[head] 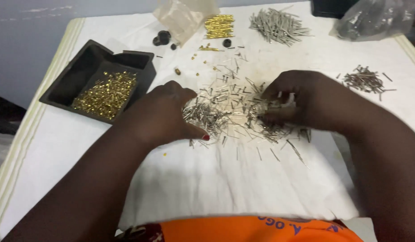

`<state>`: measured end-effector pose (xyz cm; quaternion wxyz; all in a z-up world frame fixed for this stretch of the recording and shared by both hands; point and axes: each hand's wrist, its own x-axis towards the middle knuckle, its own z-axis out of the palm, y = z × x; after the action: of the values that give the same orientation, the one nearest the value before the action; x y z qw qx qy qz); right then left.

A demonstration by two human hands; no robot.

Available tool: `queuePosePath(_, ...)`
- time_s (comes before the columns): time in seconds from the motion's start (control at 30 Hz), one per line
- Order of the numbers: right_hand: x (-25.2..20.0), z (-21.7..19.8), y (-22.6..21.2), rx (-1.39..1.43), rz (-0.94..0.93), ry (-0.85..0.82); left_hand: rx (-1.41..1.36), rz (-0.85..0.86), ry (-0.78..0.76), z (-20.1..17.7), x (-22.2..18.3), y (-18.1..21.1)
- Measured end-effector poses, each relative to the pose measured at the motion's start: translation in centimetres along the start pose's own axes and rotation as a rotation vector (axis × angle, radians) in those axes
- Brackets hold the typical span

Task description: Sorting small metal pins from a large pile on a white surface into distinct groups.

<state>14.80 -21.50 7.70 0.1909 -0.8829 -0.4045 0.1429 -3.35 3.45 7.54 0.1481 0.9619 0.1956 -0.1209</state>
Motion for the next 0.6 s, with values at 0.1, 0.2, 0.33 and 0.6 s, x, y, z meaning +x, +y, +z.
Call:
queuePosePath(0.1,0.3,2.9,0.0,-0.029,-0.638,0.223,-0.084,0.083,0.048,1.3,1.0,-0.8)
queuePosePath(0.2,0.2,4.1,-2.0,-0.011,-0.632,0.113,-0.117,0.309,0.214,3.8,2.4,-1.5)
queuePosePath(0.33,0.5,5.4,-1.7,0.016,-0.65,0.184,-0.233,0.503,0.312,5.5,2.9,0.2)
queuePosePath(0.6,0.9,5.4,-2.0,0.005,-0.616,0.226,-0.783,0.321,0.31,4.5,3.4,1.1)
